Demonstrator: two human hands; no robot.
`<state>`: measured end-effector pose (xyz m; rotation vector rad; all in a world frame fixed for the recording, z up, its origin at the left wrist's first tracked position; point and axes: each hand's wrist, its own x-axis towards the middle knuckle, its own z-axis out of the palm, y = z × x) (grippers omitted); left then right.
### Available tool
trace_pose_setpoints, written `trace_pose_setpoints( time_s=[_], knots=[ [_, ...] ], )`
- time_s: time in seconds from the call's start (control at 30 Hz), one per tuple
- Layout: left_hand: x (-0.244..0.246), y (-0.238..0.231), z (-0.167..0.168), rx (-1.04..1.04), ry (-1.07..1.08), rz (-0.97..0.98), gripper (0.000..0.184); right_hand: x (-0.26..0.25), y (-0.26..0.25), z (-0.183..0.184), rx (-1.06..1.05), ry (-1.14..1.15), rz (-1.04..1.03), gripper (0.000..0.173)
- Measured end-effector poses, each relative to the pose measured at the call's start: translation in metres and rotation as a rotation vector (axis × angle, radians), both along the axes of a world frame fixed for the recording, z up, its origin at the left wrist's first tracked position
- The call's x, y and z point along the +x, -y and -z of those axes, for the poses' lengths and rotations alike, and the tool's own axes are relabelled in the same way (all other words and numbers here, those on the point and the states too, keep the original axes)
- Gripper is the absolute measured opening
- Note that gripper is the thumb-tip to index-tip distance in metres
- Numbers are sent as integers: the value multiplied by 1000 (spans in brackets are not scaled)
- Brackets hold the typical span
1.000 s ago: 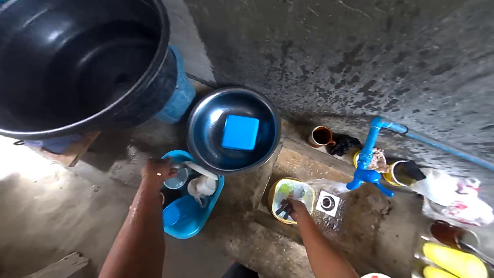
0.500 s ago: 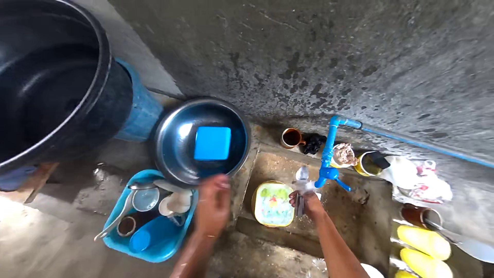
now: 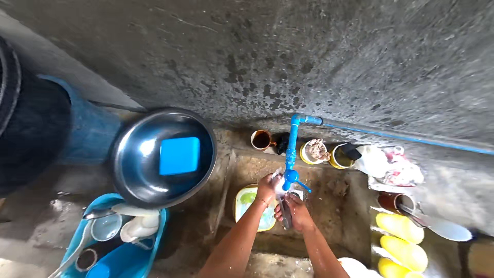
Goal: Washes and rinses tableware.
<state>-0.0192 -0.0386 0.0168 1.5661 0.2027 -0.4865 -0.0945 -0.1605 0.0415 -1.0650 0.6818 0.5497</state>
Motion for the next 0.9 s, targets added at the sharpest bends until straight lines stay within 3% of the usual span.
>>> trace_pose_setpoints(
  time_s=[0.07, 0.17, 0.27, 0.33, 0.4, 0.53, 0.63, 0.9],
  knots=[
    [3, 9, -5, -188, -131, -99, 35, 0, 0, 0, 31, -25, -45, 41],
    [3, 12, -17, -415, -317, 19, 39, 3, -2, 5, 44, -68, 2, 43],
    [4, 5, -28, -119, -119, 137, 39, 5, -8, 7, 41, -91, 60, 46],
    [5, 0, -18, -30, -19, 74, 30, 3, -11, 8, 51, -68, 63, 44],
    [4, -3, -7, -79, 35, -3, 26, 4, -7, 4, 75, -37, -25, 40],
    [4, -13, -2, -172, 62, 63, 34, 10, 14, 3, 165, -16, -273, 37],
    [5, -17, 0, -166, 76, 46, 29, 13, 25, 9, 130, -35, -391, 33],
    [6, -23, -9, -78, 61, 91, 19, 11, 21, 12, 246, 20, -384, 32]
  ],
)
